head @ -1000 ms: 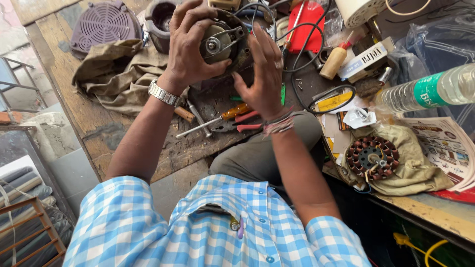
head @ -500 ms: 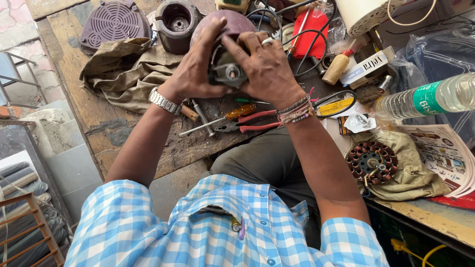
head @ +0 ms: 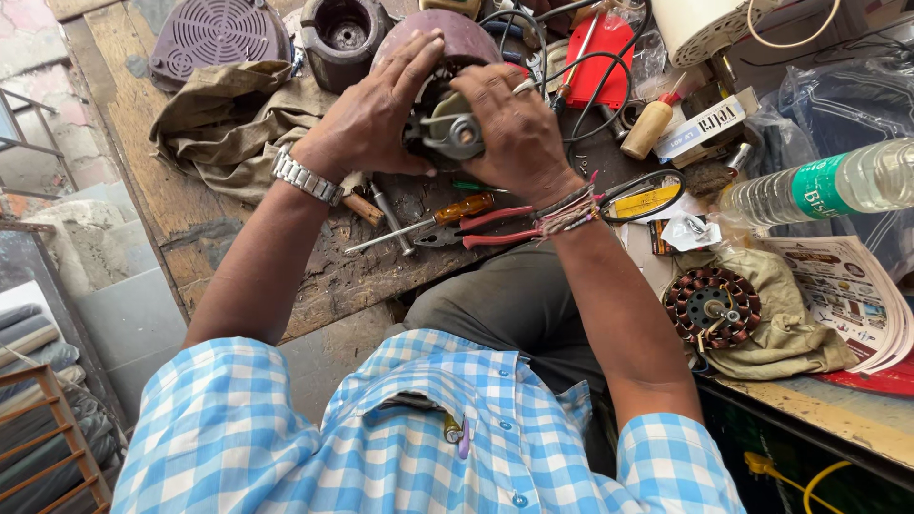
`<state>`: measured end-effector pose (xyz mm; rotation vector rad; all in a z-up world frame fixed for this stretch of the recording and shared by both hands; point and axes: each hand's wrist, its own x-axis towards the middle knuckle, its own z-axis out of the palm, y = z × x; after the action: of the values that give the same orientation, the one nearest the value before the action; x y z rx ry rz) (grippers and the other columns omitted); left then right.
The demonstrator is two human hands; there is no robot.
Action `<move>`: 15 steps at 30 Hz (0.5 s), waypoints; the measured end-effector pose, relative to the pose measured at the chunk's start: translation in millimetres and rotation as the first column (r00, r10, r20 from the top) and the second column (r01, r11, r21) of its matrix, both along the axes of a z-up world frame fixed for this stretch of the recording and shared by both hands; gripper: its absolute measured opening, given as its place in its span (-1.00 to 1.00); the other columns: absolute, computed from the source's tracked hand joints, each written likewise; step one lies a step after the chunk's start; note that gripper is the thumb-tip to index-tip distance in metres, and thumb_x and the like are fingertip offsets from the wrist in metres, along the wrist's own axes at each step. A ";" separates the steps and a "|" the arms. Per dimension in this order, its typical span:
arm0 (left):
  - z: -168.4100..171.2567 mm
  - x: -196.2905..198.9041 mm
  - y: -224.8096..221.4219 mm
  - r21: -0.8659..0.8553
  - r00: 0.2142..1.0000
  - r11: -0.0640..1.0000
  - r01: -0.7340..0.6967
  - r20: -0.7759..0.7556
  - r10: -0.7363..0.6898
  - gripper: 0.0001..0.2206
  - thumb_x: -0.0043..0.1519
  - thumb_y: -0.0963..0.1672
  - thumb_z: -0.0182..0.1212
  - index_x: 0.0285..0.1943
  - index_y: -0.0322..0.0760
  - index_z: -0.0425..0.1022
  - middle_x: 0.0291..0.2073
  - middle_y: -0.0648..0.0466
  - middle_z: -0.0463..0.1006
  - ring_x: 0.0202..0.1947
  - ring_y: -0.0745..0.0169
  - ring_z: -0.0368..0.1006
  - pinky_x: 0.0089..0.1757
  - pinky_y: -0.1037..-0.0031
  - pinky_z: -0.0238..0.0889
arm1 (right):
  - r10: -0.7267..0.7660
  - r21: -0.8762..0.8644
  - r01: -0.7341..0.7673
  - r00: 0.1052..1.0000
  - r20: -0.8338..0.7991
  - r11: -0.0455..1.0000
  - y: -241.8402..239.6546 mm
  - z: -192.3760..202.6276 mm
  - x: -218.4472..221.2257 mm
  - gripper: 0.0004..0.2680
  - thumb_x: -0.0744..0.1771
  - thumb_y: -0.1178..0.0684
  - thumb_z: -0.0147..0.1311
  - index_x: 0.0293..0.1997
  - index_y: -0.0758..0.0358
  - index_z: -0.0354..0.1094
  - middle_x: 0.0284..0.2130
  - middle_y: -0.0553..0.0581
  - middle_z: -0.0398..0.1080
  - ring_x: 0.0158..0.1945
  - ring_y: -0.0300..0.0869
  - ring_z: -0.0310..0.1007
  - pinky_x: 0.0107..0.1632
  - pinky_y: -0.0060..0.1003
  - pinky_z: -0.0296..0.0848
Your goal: The person disassembles a small electric motor, removes the housing, and uses a screwdriver to adjust internal components and wires. They then reassemble the motor housing and continue adjusting the internal parts.
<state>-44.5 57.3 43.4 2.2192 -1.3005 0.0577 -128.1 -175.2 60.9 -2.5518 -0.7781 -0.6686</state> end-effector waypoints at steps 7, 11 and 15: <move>-2.6 11.3 3.6 -0.046 1.000 0.999 0.024 -0.014 -0.025 0.25 -0.22 -0.01 0.73 0.60 -0.36 -0.15 0.51 -0.30 0.07 0.51 -0.27 0.01 0.38 0.17 0.06 | 0.043 0.158 -0.028 0.995 -0.093 0.987 -10.8 7.8 6.3 -0.41 0.15 0.13 0.51 0.28 0.20 0.22 0.13 0.18 0.37 0.25 0.08 0.34 0.29 -0.08 0.37; -8.4 16.1 5.2 -0.075 0.998 0.996 0.051 0.024 -0.049 0.24 -0.18 0.00 0.73 0.62 -0.36 -0.16 0.50 -0.32 0.06 0.53 -0.27 0.01 0.42 0.15 0.04 | 0.048 0.170 -0.028 0.992 -0.115 0.985 -10.1 9.8 8.9 -0.39 0.14 0.14 0.52 0.27 0.20 0.22 0.13 0.16 0.37 0.25 0.08 0.33 0.29 -0.09 0.37; -11.2 17.5 5.6 -0.026 1.000 1.000 0.000 0.000 0.000 0.26 -0.25 0.01 0.74 0.60 -0.34 -0.15 0.49 -0.33 0.05 0.49 -0.29 0.01 0.37 0.16 0.06 | 0.064 0.081 -0.058 0.995 -0.078 0.995 -7.0 8.3 7.2 -0.40 0.14 0.17 0.50 0.29 0.22 0.22 0.18 0.14 0.37 0.28 0.06 0.32 0.32 -0.11 0.37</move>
<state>-27.0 62.9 32.1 2.1968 -1.2924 0.0740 -120.8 -182.3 69.2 -2.4575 -0.7842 -0.5620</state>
